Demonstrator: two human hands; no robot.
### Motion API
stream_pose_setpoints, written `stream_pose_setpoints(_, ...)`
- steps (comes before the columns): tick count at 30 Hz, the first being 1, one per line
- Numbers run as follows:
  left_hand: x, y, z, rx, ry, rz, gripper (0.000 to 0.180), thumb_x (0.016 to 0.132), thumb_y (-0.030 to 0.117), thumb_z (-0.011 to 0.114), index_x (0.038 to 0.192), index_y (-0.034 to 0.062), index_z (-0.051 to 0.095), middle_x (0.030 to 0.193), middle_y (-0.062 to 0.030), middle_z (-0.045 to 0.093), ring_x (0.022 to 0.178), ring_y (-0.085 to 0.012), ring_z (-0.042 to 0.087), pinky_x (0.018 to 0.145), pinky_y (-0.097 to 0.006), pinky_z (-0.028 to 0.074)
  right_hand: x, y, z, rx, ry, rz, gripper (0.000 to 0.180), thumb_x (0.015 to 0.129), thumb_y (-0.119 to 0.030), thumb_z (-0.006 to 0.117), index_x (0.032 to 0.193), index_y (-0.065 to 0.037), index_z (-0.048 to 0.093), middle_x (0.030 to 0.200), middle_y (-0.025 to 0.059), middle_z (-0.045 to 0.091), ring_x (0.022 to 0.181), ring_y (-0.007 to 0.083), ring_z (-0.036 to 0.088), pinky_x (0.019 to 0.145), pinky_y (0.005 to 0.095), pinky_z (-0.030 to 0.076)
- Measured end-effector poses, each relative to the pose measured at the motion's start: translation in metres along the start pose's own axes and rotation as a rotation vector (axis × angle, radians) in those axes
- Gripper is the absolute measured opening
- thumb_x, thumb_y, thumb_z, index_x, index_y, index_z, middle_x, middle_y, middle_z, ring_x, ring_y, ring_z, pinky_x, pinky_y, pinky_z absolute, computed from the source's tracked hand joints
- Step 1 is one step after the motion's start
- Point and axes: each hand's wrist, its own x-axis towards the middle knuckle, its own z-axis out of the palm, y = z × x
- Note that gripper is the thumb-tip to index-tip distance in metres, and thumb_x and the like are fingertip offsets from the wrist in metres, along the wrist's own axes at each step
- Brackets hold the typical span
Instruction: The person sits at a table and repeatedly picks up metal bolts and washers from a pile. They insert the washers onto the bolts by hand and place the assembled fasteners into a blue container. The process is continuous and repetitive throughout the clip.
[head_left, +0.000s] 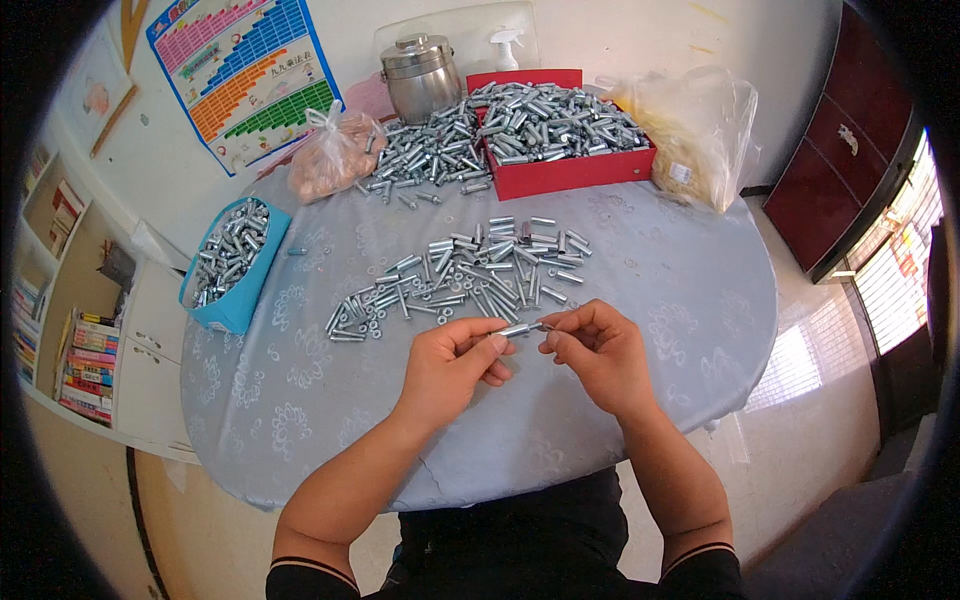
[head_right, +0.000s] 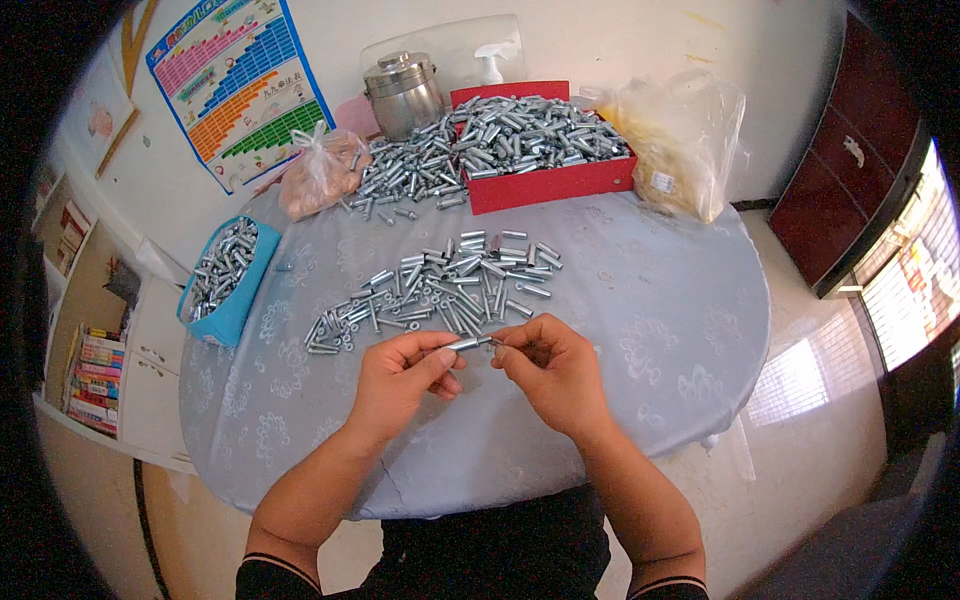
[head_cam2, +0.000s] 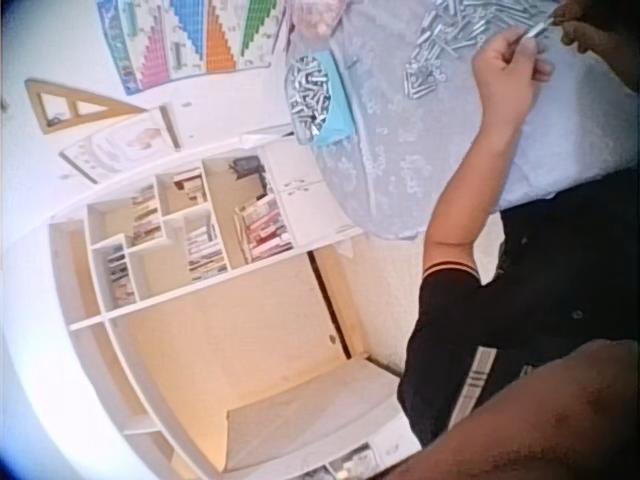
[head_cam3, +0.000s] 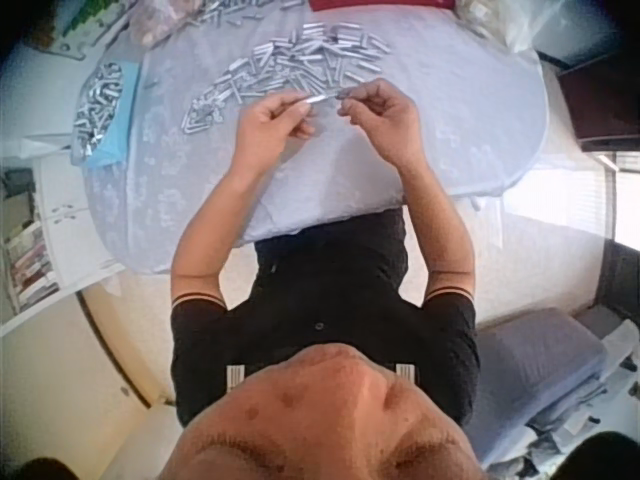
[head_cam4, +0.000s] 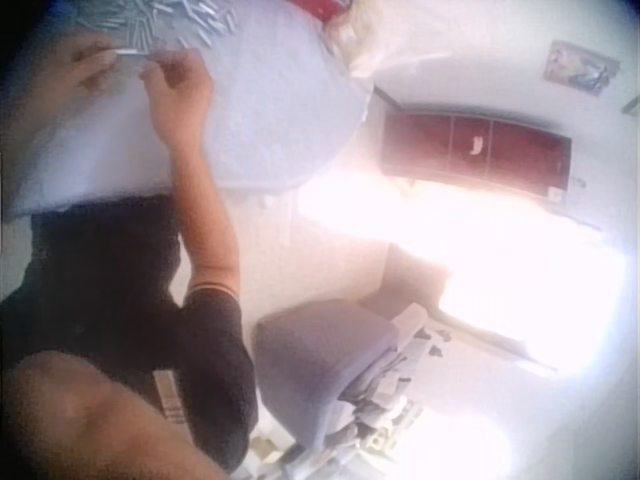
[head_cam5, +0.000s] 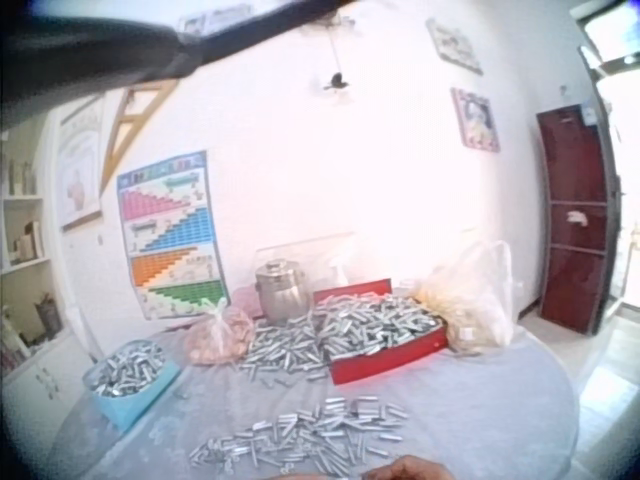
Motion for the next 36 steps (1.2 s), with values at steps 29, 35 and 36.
stream_pose_setpoints(29,0.004,-0.019,0.009,-0.083,0.075,0.122,0.024,0.092,0.006,0.06,0.115,-0.0036,0.063,0.092,-0.0131,0.069,0.07,-0.0163,0.067,0.061,-0.029,0.057,0.026,-0.016,-0.054,-0.749,0.166,-0.156,0.013,0.08,-0.006,0.069,0.092,-0.001,0.07,0.082,0.01,0.067,0.066,0.0161,0.061,0.063,0.0285,0.049)
stream_pose_setpoints(35,0.002,-0.026,0.007,-0.07,0.093,0.17,0.025,0.092,0.004,0.059,0.116,-0.0033,0.062,0.093,-0.0126,0.069,0.071,-0.0153,0.067,0.062,-0.028,0.057,0.018,0.003,-0.065,-0.873,0.098,-0.059,0.014,0.075,-0.007,0.07,0.089,-0.004,0.071,0.082,0.011,0.065,0.069,0.0238,0.062,0.065,0.0331,0.05)
stream_pose_setpoints(36,0.001,-0.026,0.007,-0.071,0.094,0.173,0.025,0.092,0.004,0.059,0.116,-0.0033,0.062,0.093,-0.0126,0.069,0.071,-0.0153,0.067,0.063,-0.028,0.057,0.016,-0.001,-0.067,-0.862,0.026,-0.038,0.013,0.075,-0.007,0.071,0.088,-0.004,0.071,0.082,0.0111,0.065,0.07,0.0248,0.062,0.065,0.0336,0.05)
